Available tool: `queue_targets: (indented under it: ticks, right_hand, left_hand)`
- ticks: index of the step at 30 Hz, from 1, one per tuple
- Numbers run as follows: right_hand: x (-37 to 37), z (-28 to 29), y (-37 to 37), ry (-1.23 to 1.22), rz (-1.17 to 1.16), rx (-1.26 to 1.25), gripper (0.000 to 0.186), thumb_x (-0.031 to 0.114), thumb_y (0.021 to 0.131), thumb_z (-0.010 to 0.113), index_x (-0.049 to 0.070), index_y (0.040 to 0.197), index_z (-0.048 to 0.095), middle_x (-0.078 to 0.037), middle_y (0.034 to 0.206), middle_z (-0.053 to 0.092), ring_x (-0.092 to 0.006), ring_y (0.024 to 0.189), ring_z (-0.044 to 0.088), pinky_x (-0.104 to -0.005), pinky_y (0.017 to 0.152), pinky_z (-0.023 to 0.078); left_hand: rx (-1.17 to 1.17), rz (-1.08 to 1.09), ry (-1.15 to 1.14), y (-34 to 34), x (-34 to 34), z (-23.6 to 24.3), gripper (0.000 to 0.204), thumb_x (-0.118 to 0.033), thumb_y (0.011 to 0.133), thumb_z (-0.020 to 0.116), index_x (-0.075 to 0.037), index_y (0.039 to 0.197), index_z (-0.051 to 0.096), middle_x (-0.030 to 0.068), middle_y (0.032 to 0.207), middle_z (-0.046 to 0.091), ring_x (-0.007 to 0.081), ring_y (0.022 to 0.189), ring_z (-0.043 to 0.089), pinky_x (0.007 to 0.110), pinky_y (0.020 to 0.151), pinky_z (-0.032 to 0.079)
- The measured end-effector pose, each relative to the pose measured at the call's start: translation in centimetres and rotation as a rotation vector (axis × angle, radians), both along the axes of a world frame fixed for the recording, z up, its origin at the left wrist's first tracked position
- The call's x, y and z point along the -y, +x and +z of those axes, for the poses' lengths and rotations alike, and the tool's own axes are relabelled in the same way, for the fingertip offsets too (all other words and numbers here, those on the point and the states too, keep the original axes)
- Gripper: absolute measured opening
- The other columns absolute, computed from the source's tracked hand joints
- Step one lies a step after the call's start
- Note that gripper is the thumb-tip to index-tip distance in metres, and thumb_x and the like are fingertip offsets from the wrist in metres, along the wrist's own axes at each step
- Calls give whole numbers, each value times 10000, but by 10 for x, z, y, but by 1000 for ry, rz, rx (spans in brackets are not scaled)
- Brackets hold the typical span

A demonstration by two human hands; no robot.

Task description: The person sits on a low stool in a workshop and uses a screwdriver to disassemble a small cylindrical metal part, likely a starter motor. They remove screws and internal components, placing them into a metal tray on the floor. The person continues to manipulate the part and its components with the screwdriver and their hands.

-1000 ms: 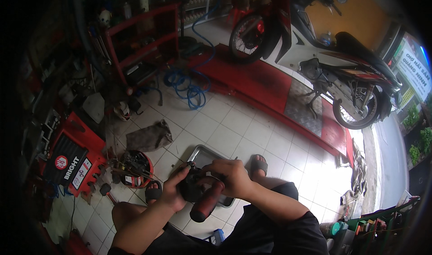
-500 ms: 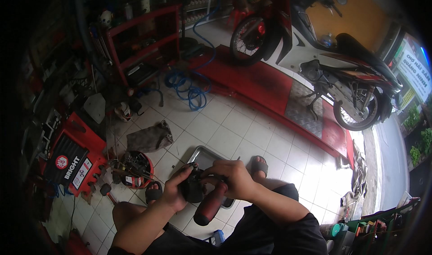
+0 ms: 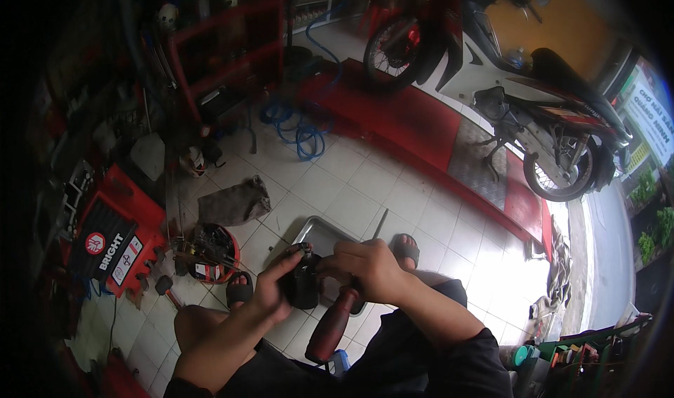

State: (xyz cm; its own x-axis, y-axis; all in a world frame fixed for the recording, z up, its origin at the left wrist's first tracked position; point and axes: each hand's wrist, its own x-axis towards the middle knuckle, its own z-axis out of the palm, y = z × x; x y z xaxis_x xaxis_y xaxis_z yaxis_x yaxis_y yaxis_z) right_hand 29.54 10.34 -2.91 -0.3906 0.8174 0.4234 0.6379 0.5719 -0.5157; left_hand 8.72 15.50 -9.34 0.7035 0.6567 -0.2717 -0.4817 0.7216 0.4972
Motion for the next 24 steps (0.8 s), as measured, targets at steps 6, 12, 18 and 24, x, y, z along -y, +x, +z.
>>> queue_targets:
  ticks: [6,12,18,24]
  right_hand:
    - [2,-25,-13,-93,-141,-282,231,35,804,770,105,1017,712,-57,788,611,-233,636,633,-353,552,492]
    - [-1,-9,-17,-46,-183,-181,272,38,786,802,82,1036,707,-69,775,601,-211,609,611,-342,536,471]
    - [-7,-17,-32,68,-305,-33,232,90,717,867,56,905,736,-60,631,547,-176,501,549,-310,469,416]
    - [1,-20,-36,47,-383,-158,167,7,700,813,30,829,710,-35,581,477,-122,489,447,-295,466,319]
  left_hand:
    - [-14,104,65,3,-2,7,253,-215,951,668,-88,1142,563,94,986,648,222,835,677,387,734,583]
    - [42,38,32,0,-11,2,272,-195,935,689,-89,1151,564,73,1039,636,214,911,670,387,758,580]
    - [-27,96,63,-3,-12,-21,365,-250,898,756,-87,1166,570,52,1052,634,152,973,639,325,805,535]
    - [-121,111,120,5,-8,-20,493,-341,882,771,-79,1220,526,42,1050,621,128,954,621,288,810,514]
